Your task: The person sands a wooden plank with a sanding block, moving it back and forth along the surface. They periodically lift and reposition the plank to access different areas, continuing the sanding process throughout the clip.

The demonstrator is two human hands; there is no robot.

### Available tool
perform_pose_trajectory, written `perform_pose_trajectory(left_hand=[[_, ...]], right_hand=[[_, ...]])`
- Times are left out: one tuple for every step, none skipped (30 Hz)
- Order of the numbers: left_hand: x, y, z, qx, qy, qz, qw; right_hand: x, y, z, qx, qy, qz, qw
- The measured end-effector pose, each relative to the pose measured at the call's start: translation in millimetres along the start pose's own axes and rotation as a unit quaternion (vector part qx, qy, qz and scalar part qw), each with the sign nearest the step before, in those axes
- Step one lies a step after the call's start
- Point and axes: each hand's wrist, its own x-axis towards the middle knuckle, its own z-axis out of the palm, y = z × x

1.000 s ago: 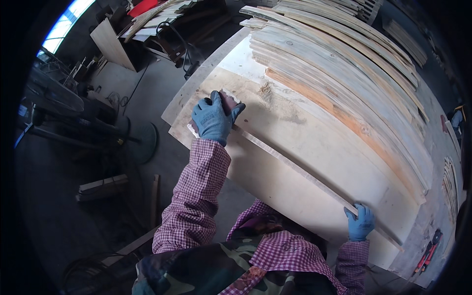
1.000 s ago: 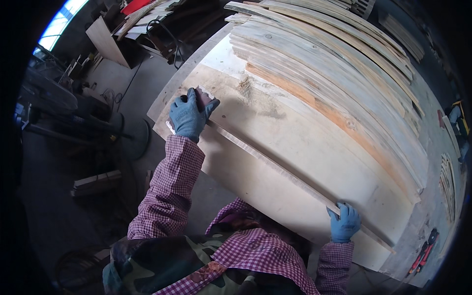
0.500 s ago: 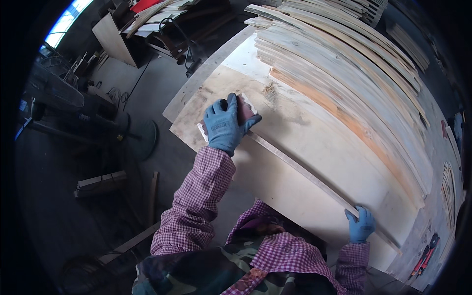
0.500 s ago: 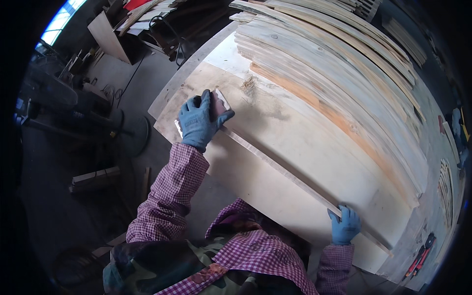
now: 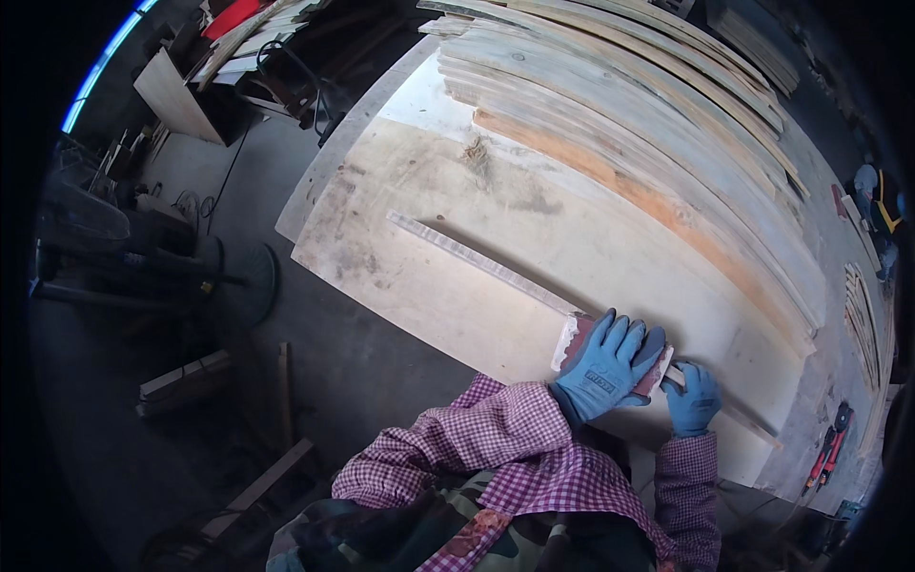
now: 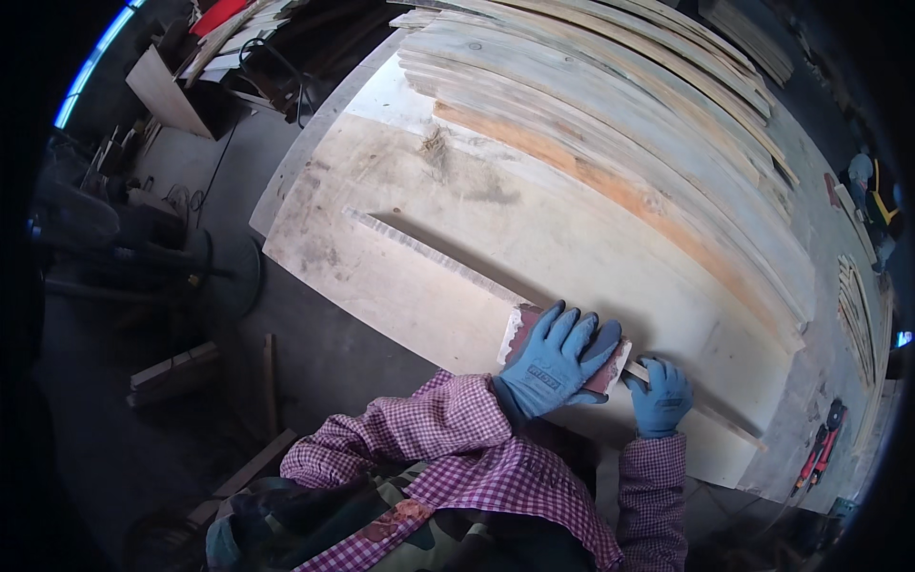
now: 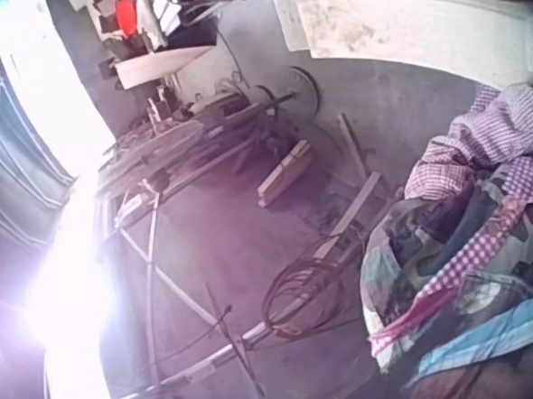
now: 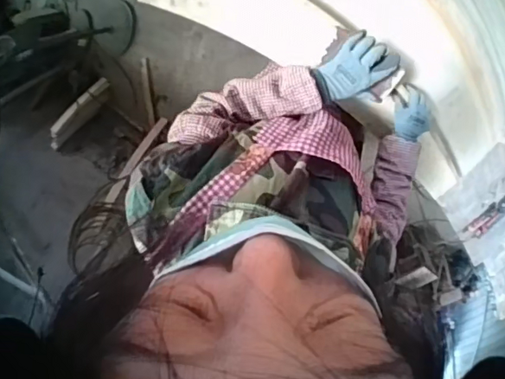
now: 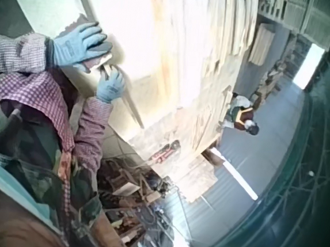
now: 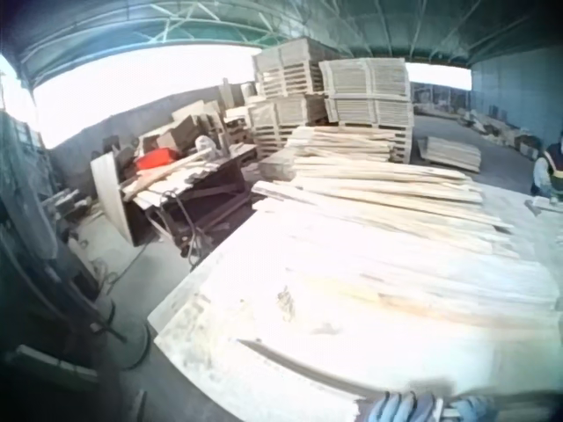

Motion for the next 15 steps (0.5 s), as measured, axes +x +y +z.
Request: perform_pose_trajectory(left_hand=[[-0.8, -11.6, -1.7, 0.008, -0.008, 0.042, 0.999], [-1.3, -25.9, -13.2, 0.01, -0.006, 0.041, 0.999], [-3.0, -45.3, -30.2, 0.013, -0.007, 0.041, 0.999], [-4.5, -75.3, -50.0, 0.063, 0.006, 0.003, 0.998], [-7.3, -108.4, -73.9, 0.112, 0.036, -0.039, 0.992], [-10.8, -140.5, -101.2, 0.154, 0.028, -0.109, 0.982], [-16.8, -171.8, -123.7, 0.191, 0.012, -0.194, 0.962], [-27.2, -205.2, -139.4, 0.253, 0.026, -0.225, 0.941], [-37.4, -230.3, -160.7, 0.27, 0.022, -0.254, 0.928], [-31.1, -240.4, -168.7, 0.277, 0.022, -0.273, 0.921], [-27.0, -239.2, -165.6, 0.285, 0.002, -0.285, 0.915], [-22.1, -234.2, -161.9, 0.294, -0.018, -0.296, 0.909], [-18.8, -224.4, -146.2, 0.296, 0.01, -0.251, 0.922], [-15.3, -201.8, -127.2, 0.268, 0.026, -0.207, 0.941], [-5.4, -164.3, -109.7, 0.23, 0.003, -0.19, 0.954]], right_hand=[[0.9, -0.6, -3.4, 0.011, -0.009, 0.008, 1.0], [3.3, 0.4, -8.8, 0.025, -0.018, -0.001, 1.0], [8.1, 1.9, -15.8, 0.041, -0.028, -0.008, 0.999], [9.6, 4.7, -24.1, 0.052, -0.035, -0.014, 0.998], [6.8, 14.2, -31.1, 0.053, -0.042, -0.011, 0.998], [-0.2, 27.2, -35.6, 0.047, -0.066, 0.025, 0.996], [-8.3, 40.9, -39.6, 0.04, -0.091, 0.057, 0.993], [-14.5, 50.8, -41.1, 0.037, -0.115, 0.088, 0.989], [-16.4, 55.3, -31.8, 0.039, -0.094, 0.053, 0.993], [-18.7, 55.7, -28.9, 0.033, -0.088, 0.051, 0.994], [-20.6, 55.0, -26.8, 0.027, -0.082, 0.049, 0.995], [-22.8, 55.0, -25.7, 0.022, -0.076, 0.048, 0.996], [-24.3, 54.3, -25.2, 0.023, -0.06, 0.048, 0.997], [-24.2, 50.5, -25.9, 0.019, -0.047, 0.045, 0.998], [-22.7, 49.7, -28.1, 0.015, -0.035, 0.04, 0.998]])
